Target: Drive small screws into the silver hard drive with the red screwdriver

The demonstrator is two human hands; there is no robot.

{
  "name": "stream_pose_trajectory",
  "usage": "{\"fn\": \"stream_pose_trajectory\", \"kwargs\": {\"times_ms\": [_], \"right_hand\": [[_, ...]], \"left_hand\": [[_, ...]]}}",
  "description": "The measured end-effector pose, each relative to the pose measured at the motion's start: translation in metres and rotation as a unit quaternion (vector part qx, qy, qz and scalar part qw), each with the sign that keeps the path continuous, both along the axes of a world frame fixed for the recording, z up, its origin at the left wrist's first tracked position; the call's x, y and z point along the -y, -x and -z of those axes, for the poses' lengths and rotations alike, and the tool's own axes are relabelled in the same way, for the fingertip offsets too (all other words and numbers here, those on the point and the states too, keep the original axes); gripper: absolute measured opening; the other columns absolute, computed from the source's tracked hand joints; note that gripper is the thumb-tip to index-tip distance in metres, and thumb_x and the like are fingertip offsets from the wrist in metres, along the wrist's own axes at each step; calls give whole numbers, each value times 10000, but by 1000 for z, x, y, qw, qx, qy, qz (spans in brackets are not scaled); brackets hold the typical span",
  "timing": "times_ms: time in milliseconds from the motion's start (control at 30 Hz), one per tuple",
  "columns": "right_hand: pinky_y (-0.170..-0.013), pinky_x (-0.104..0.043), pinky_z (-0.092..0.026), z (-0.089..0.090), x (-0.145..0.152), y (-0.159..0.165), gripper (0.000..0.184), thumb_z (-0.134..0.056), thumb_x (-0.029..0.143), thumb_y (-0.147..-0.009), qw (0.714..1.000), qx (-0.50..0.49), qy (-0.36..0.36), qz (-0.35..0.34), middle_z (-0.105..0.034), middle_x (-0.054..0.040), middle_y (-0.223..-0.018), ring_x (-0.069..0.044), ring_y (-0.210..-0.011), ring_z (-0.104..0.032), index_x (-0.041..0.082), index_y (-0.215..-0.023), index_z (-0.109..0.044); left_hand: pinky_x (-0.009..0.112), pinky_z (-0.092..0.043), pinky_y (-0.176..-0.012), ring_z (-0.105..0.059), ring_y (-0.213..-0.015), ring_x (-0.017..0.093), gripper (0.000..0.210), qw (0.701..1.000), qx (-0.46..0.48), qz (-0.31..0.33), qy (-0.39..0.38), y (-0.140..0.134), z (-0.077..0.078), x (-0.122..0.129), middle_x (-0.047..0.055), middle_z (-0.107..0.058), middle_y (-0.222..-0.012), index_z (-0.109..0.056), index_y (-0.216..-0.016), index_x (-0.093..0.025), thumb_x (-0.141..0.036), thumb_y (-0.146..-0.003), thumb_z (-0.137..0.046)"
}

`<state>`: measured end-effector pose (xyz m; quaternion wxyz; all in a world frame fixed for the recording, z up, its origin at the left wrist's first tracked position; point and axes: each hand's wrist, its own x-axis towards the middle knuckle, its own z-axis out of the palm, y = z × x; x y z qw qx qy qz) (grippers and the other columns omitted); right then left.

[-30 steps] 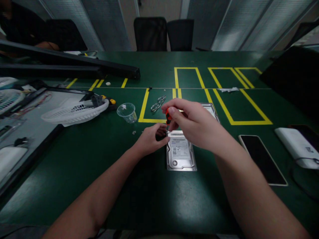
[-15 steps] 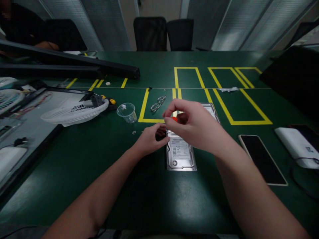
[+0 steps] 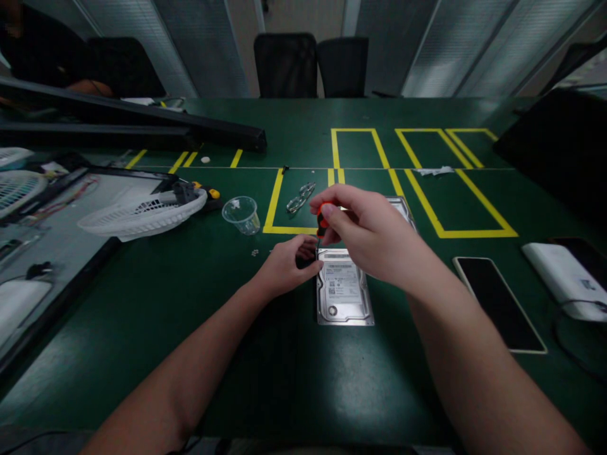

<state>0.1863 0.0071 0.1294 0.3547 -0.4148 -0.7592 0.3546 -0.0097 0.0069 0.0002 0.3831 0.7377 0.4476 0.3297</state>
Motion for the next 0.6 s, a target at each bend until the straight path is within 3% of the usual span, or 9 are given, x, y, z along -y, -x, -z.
{"fn": "stream_pose_trajectory", "kwargs": {"times_ms": [233,433,600], "right_hand": [[-511,-307,-356,-2,3,-2,79,-697,253,-980,1000,11,4,20,-613,26,-700,-137,-570,-541,211,-928,-656],[-582,-306,-405,-3,6,-1,23,-681,202,-963,1000,15,3,-21,-687,-18,-878,-158,-705,-602,208,-940,-679],[-681,-328,-439,-5,4,-1,167,-644,265,-1040,999,7,-1,-45,-707,-26,-881,-178,-786,-633,193,-912,-726]], "left_hand": [[375,-654,-869,-763,-925,212,303,1000,-14,-2,-20,1,-2,1,95,-790,-1069,-671,-1144,-165,-302,-905,-796],[355,-654,-844,-769,-901,212,279,999,-18,1,-37,0,-3,0,81,-796,-1039,-673,-1121,-169,-266,-890,-794],[352,-654,-843,-766,-903,204,293,999,-12,0,-34,-1,-2,-1,80,-790,-1065,-658,-1143,-176,-280,-902,-787]]}}
